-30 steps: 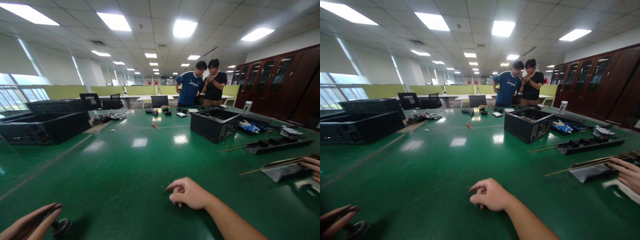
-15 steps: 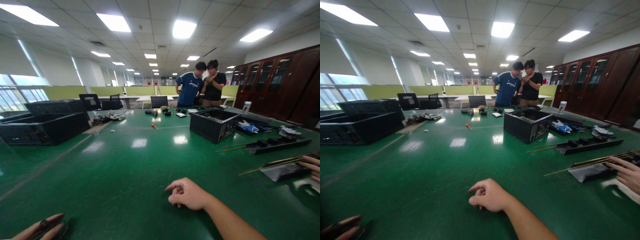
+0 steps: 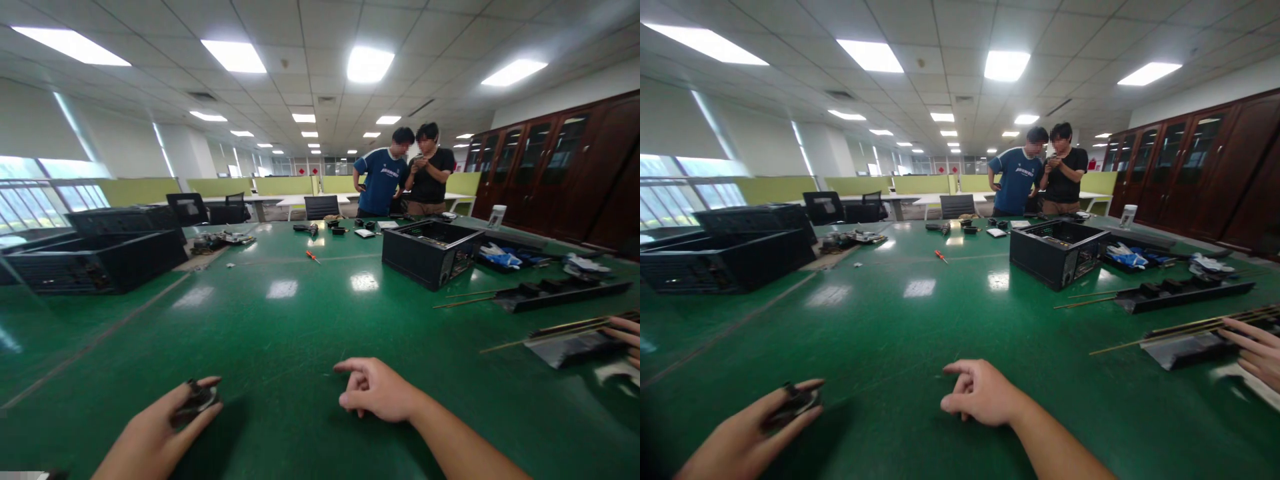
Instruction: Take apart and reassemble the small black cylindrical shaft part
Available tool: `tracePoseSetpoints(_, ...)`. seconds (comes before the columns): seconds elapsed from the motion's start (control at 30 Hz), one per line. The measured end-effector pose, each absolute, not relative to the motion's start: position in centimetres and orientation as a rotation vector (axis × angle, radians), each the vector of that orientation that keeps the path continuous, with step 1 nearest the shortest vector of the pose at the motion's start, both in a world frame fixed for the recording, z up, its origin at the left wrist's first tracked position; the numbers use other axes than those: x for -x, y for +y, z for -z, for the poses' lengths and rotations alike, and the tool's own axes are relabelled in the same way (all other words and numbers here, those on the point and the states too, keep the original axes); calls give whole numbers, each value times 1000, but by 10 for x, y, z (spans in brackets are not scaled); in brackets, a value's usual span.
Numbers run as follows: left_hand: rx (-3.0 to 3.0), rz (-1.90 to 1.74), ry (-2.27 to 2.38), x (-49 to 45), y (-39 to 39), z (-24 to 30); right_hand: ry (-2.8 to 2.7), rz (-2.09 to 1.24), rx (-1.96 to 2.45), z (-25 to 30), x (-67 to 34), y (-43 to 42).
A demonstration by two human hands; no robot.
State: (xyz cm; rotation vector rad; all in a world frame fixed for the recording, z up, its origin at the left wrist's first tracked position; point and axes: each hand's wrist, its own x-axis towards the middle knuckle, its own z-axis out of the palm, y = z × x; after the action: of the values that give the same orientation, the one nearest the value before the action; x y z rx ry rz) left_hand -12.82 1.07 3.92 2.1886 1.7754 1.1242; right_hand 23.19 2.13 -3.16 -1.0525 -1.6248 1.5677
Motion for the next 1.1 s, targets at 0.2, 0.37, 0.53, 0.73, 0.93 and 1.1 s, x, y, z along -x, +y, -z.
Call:
tracePoseSetpoints(0.2, -2340, -959, 1365, 19, 19, -33, -1593, -1515, 972, 30, -239, 21)
tracePoseSetpoints(0.37, -2499, -988, 1106, -16, 14, -15, -1693, -1432, 936, 31, -239, 19)
tracePoseSetpoints(0.53, -2557, -1122, 993, 3, 16, -1, -1815, -1203, 1003, 29, -232, 12)
tracePoseSetpoints(0.73, -2526, -1189, 1041, 8, 12, 5, -2033, -711, 1099, 14, -226, -3)
tracePoseSetpoints(0.93, -2511, -1163, 876, 2, 9, 3, -2117, -618, 1070, 11, -222, -7)
tracePoseSetpoints(1.1, -2515, -1139, 866, 1, 6, 3, -2150, -641, 1036, 11, -221, -6)
